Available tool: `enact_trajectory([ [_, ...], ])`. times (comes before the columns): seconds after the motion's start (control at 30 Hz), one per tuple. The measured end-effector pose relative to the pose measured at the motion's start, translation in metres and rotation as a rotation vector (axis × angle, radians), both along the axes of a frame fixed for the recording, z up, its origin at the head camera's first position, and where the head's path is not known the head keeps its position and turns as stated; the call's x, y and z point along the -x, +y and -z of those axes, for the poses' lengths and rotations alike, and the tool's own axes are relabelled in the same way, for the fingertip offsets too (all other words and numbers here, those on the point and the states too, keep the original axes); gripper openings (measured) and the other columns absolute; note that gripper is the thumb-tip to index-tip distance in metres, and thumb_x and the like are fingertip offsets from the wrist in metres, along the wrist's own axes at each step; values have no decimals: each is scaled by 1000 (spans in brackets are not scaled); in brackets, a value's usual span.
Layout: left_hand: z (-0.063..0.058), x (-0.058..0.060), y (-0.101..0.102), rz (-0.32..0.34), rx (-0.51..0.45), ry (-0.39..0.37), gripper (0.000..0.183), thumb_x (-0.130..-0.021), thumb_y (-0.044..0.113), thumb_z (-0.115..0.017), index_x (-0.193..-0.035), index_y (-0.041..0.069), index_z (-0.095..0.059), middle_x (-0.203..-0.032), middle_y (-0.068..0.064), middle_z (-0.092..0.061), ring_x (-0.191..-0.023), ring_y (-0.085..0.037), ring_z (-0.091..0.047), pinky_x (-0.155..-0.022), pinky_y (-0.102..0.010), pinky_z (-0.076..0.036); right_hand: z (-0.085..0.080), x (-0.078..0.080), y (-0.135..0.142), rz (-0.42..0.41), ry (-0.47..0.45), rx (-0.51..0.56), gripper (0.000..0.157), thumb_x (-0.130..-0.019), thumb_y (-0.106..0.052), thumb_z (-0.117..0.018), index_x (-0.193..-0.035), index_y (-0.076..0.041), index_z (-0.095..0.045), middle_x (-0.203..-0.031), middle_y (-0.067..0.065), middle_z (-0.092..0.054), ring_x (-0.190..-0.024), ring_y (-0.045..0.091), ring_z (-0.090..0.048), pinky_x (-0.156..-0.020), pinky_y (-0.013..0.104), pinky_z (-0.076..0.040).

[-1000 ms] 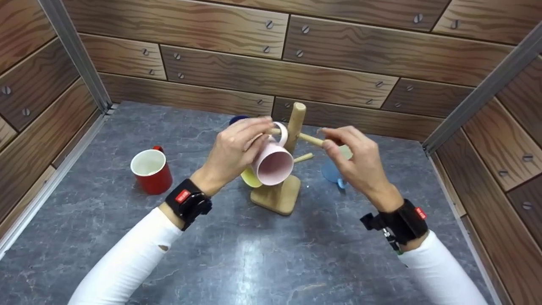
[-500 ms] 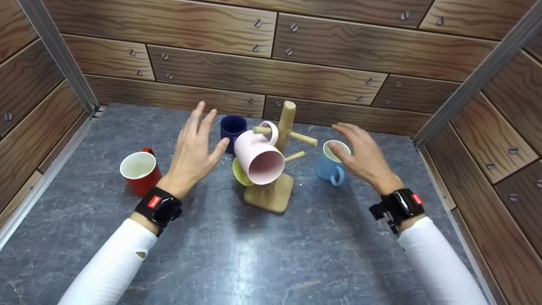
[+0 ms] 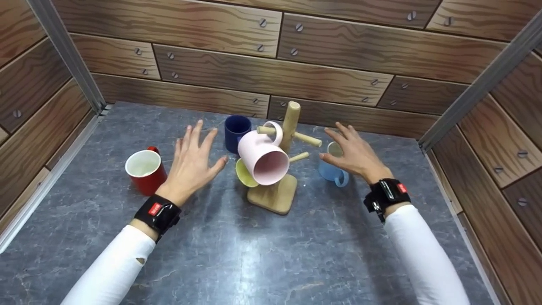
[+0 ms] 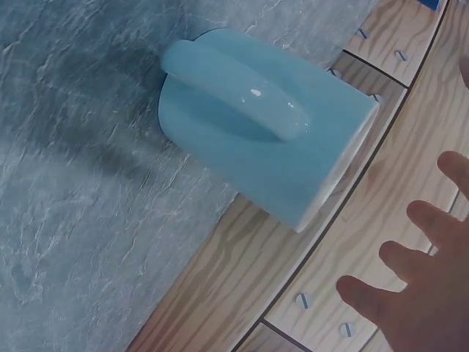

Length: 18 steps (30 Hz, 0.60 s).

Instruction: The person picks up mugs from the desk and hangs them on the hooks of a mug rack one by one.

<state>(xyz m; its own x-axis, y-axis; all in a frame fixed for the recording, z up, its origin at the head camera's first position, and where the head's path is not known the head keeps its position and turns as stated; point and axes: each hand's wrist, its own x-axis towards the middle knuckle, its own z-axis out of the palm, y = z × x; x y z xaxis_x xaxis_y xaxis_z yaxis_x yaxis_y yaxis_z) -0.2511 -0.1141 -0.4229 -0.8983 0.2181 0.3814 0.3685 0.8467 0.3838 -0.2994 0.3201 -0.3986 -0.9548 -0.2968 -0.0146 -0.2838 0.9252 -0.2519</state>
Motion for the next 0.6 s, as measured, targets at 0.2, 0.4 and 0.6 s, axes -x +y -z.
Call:
enact_trajectory([
  [0.2,5,-2,4,3,16,-37,76,-95,46,-70,-157,12,-43,-168,-25,-19,-152,-52,-16,-116,-75,-17,5,11,-3,38,-108,-28,92,-93,-63,-65,-166,-25,-25,-173,18,-5,-154,52,-2,-114,78,-14],
  [0.4,7,-4,7,-10,46,-59,76,-96,47,-68,-158,11,-43,-169,-24,-18,-154,-49,-16,-118,-75,-14,8,20,-5,71,-183,-10,95,-91,-64,-67,-167,-26,-22,-172,19,-5,-154,53,0,-113,80,-11],
  [0.6,4,-5,4,-17,52,-70,76,-96,47,-68,-157,10,-44,-169,-23,-17,-154,-49,-16,-117,-75,-12,11,25,-10,67,-203,8,92,-93,-55,-70,-166,-23,-25,-171,23,-8,-154,52,-5,-116,77,-12],
])
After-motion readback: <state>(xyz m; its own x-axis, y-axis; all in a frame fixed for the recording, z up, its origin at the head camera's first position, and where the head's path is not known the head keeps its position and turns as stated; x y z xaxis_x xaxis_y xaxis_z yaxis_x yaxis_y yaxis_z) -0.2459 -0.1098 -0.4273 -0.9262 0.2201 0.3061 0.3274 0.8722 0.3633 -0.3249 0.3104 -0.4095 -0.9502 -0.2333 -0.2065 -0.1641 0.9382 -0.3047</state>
